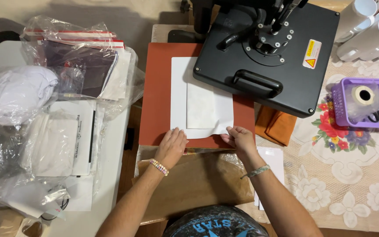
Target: The person operates a heat press machine, placing a white sheet and a brown protective sheet on the lower platen before closing the press. They then handle a white mug, applying tape to its surface using scissors.
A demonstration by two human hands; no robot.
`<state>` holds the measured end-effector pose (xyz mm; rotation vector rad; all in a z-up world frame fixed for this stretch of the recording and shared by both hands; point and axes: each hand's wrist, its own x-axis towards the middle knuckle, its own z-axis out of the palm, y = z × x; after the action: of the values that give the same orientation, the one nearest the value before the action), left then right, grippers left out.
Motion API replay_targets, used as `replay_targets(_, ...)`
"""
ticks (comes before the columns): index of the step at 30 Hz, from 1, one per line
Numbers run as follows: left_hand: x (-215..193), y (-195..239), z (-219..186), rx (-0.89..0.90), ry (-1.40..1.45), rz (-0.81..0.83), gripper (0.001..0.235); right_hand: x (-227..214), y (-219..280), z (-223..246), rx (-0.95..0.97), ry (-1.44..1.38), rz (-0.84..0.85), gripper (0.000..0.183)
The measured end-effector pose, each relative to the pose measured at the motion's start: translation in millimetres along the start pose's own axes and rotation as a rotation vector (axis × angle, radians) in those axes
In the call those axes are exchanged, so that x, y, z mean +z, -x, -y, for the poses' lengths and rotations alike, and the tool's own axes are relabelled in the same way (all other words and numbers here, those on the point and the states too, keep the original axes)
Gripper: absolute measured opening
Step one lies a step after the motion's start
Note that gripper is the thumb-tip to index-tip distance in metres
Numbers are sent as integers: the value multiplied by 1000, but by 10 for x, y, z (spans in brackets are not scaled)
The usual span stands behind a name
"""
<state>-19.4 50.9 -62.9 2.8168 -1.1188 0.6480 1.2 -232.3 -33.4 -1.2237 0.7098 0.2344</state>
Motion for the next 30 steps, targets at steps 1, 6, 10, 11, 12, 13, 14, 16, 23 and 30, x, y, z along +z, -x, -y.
replay_targets(1,17,6,13,3,1,0,25,6,-13,-13,-1,-3,-2,27)
replay_targets(6,25,16,44,48,-13,60,26,38,-30,-55,-3,-16,-28,29)
replay_targets(10,-54,-5,126,65,-3,79,26,27,63,-24,6,36,-19,27)
replay_targets(11,-65,-4,150,75,-24,90,26,21,86,-8,-3,72,-25,28)
replay_targets(12,-79,-2,174,85,-46,100,26,16,110,8,-11,107,-31,29)
replay_targets(13,-65,-7,198,84,-46,98,26,37,171,59,-12,108,-30,29)
replay_targets(14,-52,-11,223,92,-57,104,26,59,233,110,-42,147,-46,28)
replay_targets(16,20,-2,269,99,-67,109,26,92,324,180,-73,188,-61,27)
replay_targets(23,-171,-106,242,-161,134,134,40,86,442,312,-219,390,-88,28)
replay_targets(30,-229,-124,254,-231,190,210,50,117,540,340,-418,913,-176,31)
